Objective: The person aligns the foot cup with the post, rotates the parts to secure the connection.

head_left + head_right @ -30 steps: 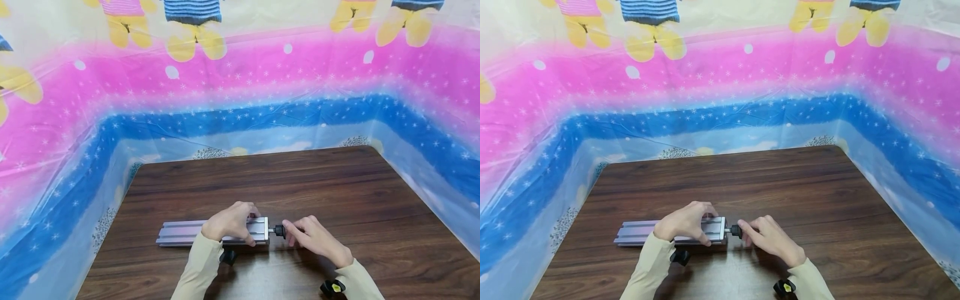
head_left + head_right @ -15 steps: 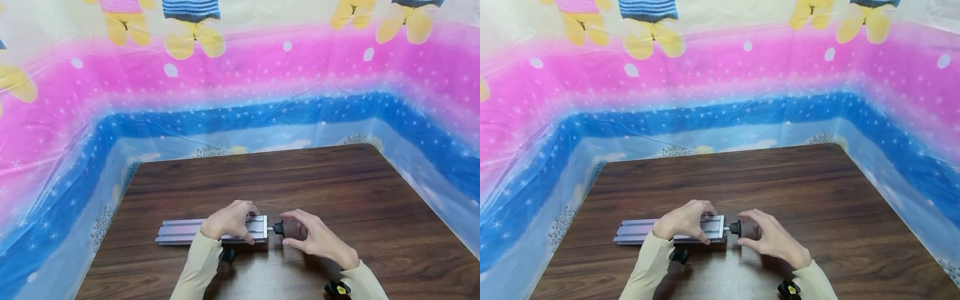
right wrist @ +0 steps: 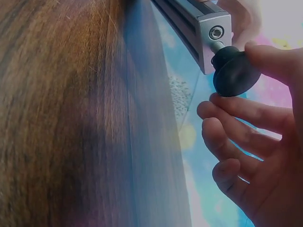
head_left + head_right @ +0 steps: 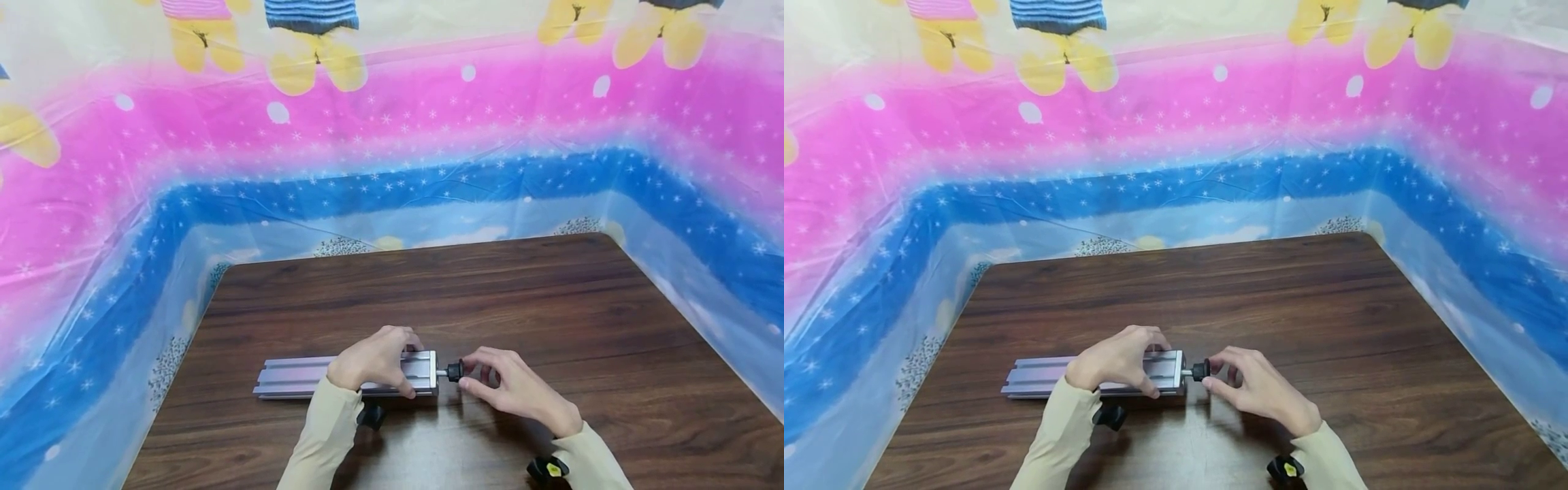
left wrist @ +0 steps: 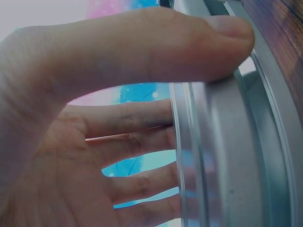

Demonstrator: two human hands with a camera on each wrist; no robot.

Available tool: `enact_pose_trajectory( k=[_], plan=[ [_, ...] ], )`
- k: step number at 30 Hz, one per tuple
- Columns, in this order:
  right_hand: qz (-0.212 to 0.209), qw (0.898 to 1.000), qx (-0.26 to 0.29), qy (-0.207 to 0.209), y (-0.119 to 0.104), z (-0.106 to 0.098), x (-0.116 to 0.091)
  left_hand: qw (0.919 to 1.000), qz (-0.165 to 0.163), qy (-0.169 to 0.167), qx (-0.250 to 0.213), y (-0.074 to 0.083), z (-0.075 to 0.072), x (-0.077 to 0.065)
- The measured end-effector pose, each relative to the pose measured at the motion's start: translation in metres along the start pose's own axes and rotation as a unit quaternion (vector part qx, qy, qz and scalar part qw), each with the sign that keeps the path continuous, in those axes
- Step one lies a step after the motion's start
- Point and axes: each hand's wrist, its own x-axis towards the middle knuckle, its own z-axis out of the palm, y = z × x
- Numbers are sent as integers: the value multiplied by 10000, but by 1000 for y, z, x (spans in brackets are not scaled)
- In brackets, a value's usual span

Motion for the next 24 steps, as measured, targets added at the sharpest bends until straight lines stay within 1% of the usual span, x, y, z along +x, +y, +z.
enact_pose_trajectory(
  k=[8, 10, 15, 19, 21, 24],
  plan=[
    [375, 9991, -87, -186, -1, 2, 5, 10000, -23, -8, 5, 1, 0, 0],
    [397, 9990, -52, -193, -1, 2, 5, 10000, -10, -13, -13, 1, 0, 0],
    [485, 9983, 171, -290, -2, 3, 5, 10000, -14, -26, -55, 1, 0, -1],
    [729, 9956, 365, -463, -3, 3, 6, 10000, -30, -39, -26, 1, 0, -2],
    [806, 9949, 386, -466, -3, 2, 7, 10000, -23, -37, -16, 1, -1, -2],
    [661, 9971, 225, -306, -4, 1, 6, 10000, -37, -23, -3, 1, -2, -2]
  ],
)
